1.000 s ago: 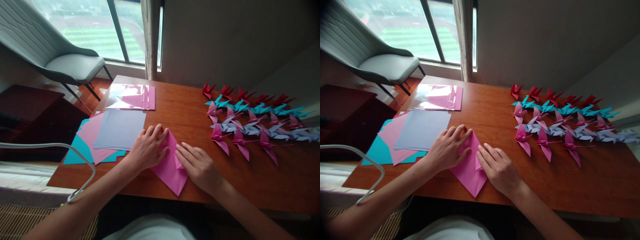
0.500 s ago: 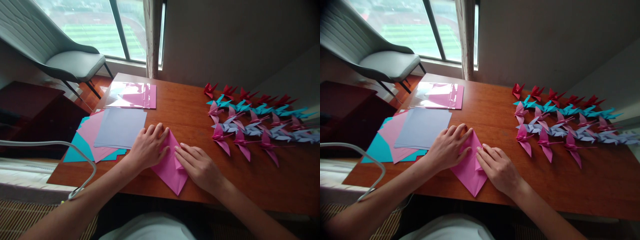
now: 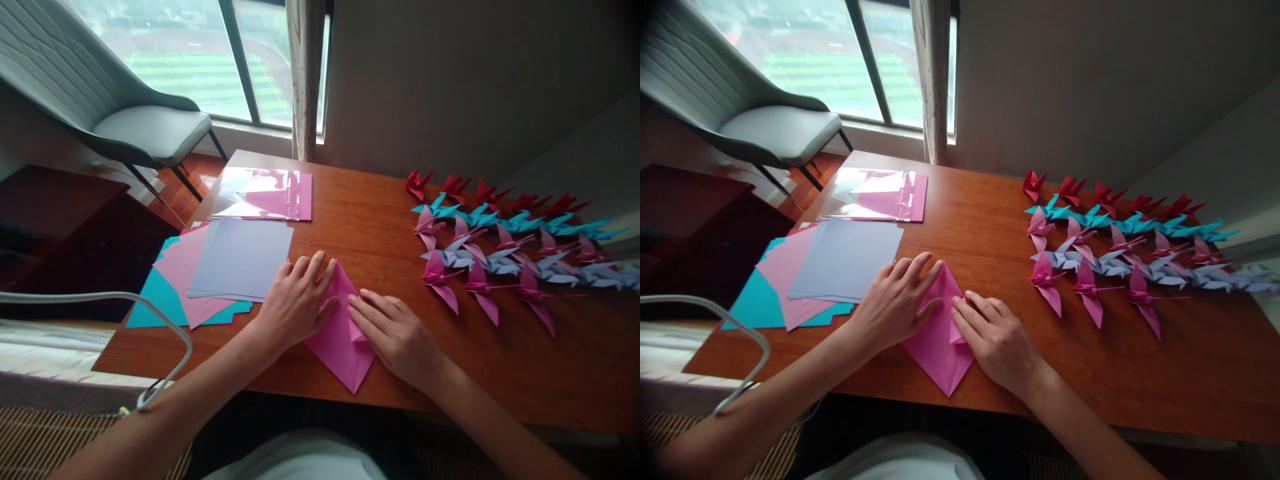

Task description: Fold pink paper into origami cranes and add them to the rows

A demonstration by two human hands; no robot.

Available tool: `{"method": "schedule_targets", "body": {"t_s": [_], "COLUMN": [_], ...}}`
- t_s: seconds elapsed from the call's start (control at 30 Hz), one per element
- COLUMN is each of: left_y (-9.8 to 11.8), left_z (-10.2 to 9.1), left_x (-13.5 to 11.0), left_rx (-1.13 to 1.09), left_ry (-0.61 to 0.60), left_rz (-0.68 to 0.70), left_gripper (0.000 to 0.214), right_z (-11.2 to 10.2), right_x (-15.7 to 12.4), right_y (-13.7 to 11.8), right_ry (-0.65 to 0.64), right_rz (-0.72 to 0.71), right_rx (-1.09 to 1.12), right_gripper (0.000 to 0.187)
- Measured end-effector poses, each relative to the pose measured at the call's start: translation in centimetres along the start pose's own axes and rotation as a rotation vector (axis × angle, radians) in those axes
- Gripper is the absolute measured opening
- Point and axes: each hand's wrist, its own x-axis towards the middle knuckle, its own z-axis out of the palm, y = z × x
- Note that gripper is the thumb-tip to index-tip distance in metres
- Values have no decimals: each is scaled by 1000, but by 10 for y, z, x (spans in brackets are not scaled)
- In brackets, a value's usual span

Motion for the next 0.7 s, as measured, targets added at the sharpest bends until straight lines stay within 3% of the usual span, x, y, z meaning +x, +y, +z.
{"method": "schedule_targets", "body": {"t_s": [0.2, 0.47, 0.63, 0.7], "left_y": [14, 12, 12, 13], "left_z": [-3, 0, -2, -2], "left_x": [-19, -22, -22, -23], "left_rx": [-63, -103, -122, -114], "left_ry": [-4, -101, -109, -107], "left_rz": [180, 226, 210, 200], "left_gripper": [38, 47, 47, 47], "right_z": [1, -1, -14, -16], "right_x": [0, 0, 0, 7], "right_y": [1, 1, 10, 17], "right_ry": [-16, -33, -120, -81], "right_rz": [-4, 22, 109, 203], "right_rx": [-1, 33, 341, 499], "right_gripper": [34, 35, 47, 44]}}
